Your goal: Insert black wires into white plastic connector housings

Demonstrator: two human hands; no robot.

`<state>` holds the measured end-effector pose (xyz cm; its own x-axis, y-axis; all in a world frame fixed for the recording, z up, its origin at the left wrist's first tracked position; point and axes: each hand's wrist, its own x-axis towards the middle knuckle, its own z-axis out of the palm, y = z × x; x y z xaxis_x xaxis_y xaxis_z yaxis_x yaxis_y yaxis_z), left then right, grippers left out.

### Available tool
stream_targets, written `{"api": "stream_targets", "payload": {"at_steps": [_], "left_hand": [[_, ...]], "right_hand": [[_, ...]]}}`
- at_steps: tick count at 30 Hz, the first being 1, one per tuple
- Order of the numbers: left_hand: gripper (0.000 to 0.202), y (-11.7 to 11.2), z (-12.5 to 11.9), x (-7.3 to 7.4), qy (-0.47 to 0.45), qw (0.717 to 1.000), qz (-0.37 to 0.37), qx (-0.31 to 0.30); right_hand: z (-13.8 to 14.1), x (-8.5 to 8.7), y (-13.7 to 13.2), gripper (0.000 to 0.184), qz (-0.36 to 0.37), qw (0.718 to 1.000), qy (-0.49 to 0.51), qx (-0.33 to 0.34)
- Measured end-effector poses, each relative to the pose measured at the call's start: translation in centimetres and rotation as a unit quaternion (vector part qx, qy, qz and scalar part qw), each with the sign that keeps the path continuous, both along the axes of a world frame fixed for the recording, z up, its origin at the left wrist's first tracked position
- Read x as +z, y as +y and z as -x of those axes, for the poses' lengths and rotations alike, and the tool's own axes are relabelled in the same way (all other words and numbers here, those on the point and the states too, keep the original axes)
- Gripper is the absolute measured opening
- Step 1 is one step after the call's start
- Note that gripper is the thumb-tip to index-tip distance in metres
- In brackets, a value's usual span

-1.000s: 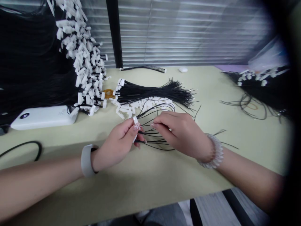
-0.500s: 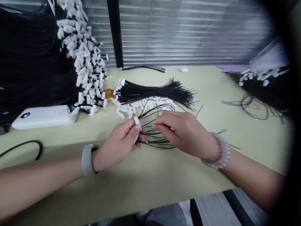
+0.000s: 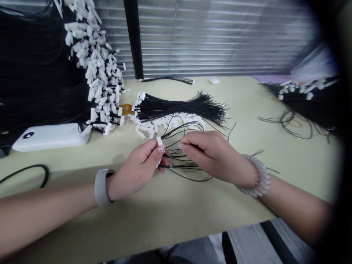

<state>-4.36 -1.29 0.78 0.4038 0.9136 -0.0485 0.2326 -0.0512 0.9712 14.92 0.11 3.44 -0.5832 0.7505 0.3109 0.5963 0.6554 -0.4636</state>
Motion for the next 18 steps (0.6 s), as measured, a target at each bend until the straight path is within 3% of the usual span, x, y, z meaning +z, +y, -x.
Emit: {"api": "stream_targets", "payload": {"at_steps": [5, 12, 18], "left_hand": [[0.025, -0.1, -0.1, -0.1, 0.001, 1.0, 0.008, 0.013], [0.026, -0.2, 0.0, 0.0, -0.003, 1.0, 0.007, -0.007], [0.026, -0.1, 0.0, 0.1, 0.0, 1.0, 0.009, -0.008]], "right_hand": [[0.0, -0.2, 0.1, 0.021, 0.028, 0.999, 0.008, -0.012], [0.2, -1.0, 0.3, 0.01, -0.035, 0.998, 0.021, -0.039], [0.4, -1.1, 0.1, 0.009, -0.057, 0.998, 0.029, 0.011]]}}
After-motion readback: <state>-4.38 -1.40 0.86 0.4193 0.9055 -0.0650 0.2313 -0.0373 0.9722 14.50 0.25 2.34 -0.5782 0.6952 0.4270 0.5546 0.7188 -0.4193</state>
